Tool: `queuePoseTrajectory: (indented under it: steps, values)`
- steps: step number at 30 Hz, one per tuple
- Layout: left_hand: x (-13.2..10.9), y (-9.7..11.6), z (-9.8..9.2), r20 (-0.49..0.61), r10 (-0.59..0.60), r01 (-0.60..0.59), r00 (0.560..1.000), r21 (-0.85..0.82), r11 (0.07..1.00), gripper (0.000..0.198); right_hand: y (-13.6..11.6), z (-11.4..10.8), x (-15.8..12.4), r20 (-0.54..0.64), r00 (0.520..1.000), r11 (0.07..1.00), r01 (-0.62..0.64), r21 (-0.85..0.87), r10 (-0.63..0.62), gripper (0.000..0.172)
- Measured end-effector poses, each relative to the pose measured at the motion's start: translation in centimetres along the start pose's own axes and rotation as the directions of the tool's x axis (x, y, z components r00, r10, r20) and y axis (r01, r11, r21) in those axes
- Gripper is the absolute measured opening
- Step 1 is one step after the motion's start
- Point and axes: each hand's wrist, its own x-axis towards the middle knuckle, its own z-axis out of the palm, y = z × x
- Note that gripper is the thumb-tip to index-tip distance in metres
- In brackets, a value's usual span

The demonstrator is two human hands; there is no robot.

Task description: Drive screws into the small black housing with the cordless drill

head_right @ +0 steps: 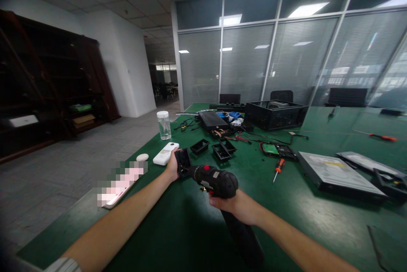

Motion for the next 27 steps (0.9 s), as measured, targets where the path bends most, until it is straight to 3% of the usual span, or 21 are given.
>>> queuePoseTrajectory:
  steps: [27]
  values:
    - [0.06,0.01,-0.04,-0.001,-0.012,0.012,1.000,0.009,1.000,0.036,0.39,-0.07,0.11,-0.008,1.000,1.000,0.019,0.006,-0.019,0.029]
